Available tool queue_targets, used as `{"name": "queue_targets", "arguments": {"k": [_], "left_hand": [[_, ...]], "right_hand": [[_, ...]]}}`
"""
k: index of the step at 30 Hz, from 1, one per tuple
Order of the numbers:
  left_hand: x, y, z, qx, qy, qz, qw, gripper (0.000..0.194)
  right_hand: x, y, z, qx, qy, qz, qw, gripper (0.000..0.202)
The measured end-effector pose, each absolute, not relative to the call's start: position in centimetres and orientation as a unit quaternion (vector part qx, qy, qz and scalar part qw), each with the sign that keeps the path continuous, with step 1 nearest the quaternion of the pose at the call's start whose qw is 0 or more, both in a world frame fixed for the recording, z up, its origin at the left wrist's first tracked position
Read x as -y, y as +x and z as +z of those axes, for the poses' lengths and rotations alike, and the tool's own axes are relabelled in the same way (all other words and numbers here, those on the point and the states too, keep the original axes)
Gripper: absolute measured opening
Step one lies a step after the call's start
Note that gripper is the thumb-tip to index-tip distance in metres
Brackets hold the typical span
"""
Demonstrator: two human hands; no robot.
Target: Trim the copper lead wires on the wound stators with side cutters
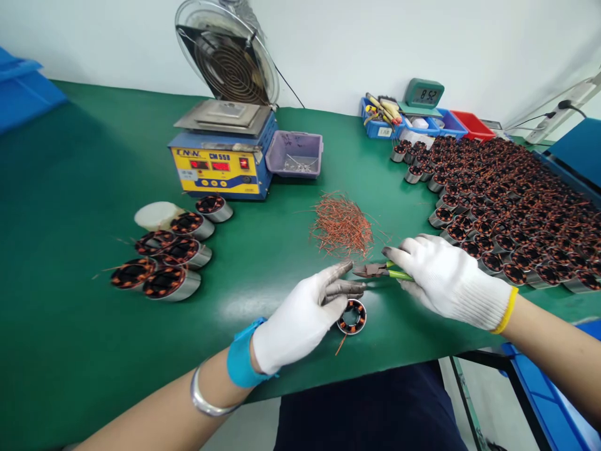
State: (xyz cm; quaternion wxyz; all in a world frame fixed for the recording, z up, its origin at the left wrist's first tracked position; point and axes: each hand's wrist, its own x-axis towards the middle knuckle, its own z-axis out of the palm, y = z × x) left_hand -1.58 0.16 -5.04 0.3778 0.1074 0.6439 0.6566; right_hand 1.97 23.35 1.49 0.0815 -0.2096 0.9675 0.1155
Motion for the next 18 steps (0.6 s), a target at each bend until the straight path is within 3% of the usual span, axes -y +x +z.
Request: {"name": "queue_targets", "arguments": {"k": [5, 18], "left_hand": [[-0.3, -1.5, -4.8, -0.644, 0.125, 0.664, 0.36, 0.072], [-0.4, -1.5, -4.5, -0.657, 0.139, 0.654, 0.35, 0.069]], "right_hand": [[-22.4, 1.5, 1.6, -0.957, -0.253, 0.119, 0.076, 0.046], [-21.1, 0.9, 2.7, -0.935, -0.29, 0.201, 0.026, 0.029]]}}
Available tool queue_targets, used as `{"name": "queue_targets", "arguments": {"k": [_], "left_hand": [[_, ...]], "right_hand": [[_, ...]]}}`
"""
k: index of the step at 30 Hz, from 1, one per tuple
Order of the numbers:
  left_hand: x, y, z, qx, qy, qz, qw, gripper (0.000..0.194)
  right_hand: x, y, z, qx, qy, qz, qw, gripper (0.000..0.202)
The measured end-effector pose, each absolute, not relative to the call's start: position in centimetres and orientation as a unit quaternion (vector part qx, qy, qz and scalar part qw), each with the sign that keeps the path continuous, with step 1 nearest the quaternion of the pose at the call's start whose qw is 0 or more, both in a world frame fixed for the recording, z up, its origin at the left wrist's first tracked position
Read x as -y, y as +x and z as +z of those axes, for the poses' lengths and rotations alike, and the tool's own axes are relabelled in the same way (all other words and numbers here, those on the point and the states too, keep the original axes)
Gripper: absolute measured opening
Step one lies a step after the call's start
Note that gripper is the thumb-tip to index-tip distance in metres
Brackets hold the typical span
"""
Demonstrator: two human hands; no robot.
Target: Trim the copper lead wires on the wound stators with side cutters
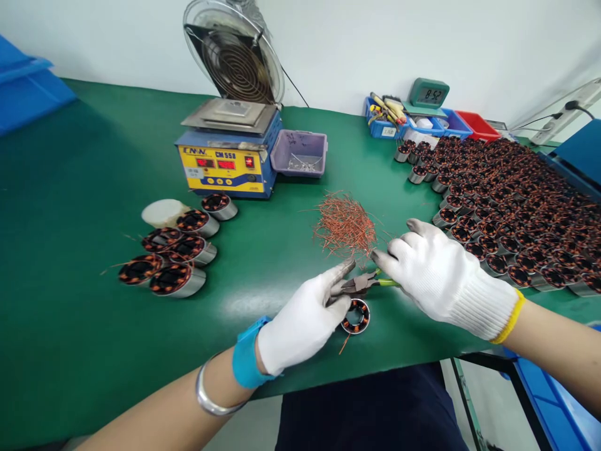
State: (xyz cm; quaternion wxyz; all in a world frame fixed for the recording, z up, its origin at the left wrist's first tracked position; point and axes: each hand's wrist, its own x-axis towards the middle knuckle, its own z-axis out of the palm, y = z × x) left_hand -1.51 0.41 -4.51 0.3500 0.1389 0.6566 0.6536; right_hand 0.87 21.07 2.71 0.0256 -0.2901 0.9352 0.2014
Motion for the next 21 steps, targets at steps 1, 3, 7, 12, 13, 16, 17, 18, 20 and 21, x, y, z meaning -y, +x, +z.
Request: {"name": "queue_targets", "arguments": {"k": [1, 3, 7, 12, 13, 16, 17, 18, 20, 21], "left_hand": [[-0.4, -1.5, -4.5, -0.658, 0.14, 0.651, 0.352, 0.069], [-0.4, -1.5, -4.5, -0.661, 0.143, 0.645, 0.357, 0.07], [-0.5, -1.4, -4.6, -0.663, 0.148, 0.638, 0.362, 0.07], [0.0, -2.2, -4.1, -0.66, 0.101, 0.694, 0.268, 0.079], [0.2, -2.5, -3.9, -0.662, 0.085, 0.711, 0.222, 0.078], [0.9, -3.3, -3.1, -0.662, 0.053, 0.74, 0.104, 0.071], [1.1, -3.5, -2.9, -0.663, 0.049, 0.742, 0.08, 0.068], [1.2, -3.6, -2.8, -0.666, 0.049, 0.741, 0.062, 0.066], [1.2, -3.5, -2.7, -0.68, 0.054, 0.73, 0.042, 0.063], [1.1, -3.5, -2.8, -0.688, 0.057, 0.722, 0.036, 0.062]], "right_hand": [[-21.0, 0.8, 2.8, -0.932, -0.295, 0.209, 0.019, 0.028], [-20.9, 0.7, 3.0, -0.928, -0.304, 0.217, 0.014, 0.028], [-20.6, 0.8, 3.7, -0.939, -0.268, 0.208, 0.058, 0.022], [-22.2, 2.9, 2.4, -0.971, -0.146, 0.169, 0.089, 0.03], [-22.9, 3.6, 1.6, -0.975, -0.126, 0.158, 0.091, 0.036], [-25.0, 5.7, -1.3, -0.982, -0.091, 0.127, 0.11, 0.041], [-25.5, 6.2, -2.1, -0.984, -0.089, 0.112, 0.102, 0.042], [-25.8, 6.7, -2.9, -0.988, -0.092, 0.094, 0.078, 0.044], [-25.6, 7.1, -3.8, -0.992, -0.117, 0.046, -0.011, 0.052], [-25.0, 7.1, -3.9, -0.987, -0.146, 0.011, -0.061, 0.054]]}}
